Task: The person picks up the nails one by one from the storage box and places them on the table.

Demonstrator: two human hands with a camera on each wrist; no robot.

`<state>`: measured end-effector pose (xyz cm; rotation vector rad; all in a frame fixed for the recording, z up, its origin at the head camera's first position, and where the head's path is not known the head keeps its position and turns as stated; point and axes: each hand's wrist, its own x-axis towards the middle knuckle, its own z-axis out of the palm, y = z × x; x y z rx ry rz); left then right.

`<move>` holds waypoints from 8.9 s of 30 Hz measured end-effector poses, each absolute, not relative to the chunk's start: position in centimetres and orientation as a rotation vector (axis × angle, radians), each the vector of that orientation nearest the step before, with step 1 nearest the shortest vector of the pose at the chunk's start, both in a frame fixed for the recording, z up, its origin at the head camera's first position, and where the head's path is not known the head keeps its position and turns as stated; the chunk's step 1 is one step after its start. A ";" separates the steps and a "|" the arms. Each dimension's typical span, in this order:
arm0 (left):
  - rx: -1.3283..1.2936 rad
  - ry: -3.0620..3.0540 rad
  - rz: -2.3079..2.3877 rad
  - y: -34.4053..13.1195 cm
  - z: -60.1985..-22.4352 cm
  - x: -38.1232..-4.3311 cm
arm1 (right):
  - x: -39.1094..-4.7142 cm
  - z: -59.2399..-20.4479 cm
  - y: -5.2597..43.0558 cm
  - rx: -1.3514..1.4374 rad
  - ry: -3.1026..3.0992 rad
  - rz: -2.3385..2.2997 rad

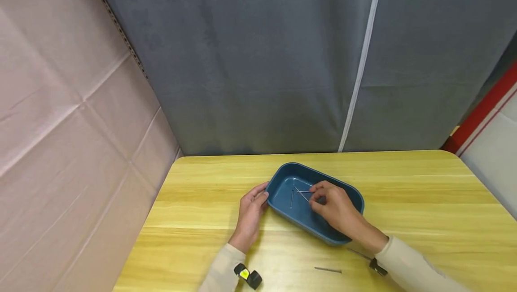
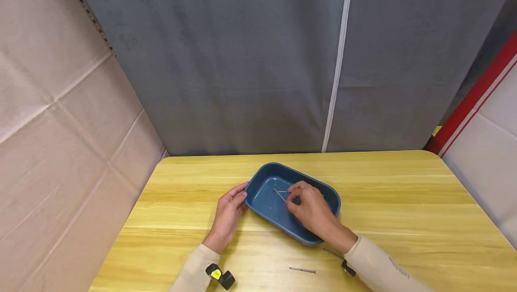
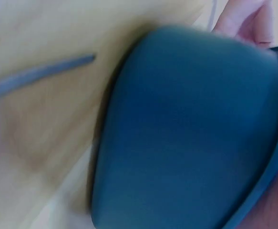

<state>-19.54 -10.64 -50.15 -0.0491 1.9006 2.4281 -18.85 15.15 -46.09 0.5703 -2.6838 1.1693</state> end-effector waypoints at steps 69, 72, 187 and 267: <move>-0.065 1.921 2.412 -10.7 -50.1 -19.4 | -9.8 -50.2 12.7 1.219 -2.137 1.382; -0.066 1.925 2.409 -10.7 -50.1 -19.4 | -9.7 -50.4 13.0 1.249 -2.167 1.374; -0.041 1.925 2.397 -11.0 -50.4 -18.9 | -14.3 -48.5 23.9 0.146 -2.604 1.531; 1.476 2.891 0.083 1.7 -45.4 -20.2 | -14.0 -49.3 24.5 -0.090 -2.360 2.177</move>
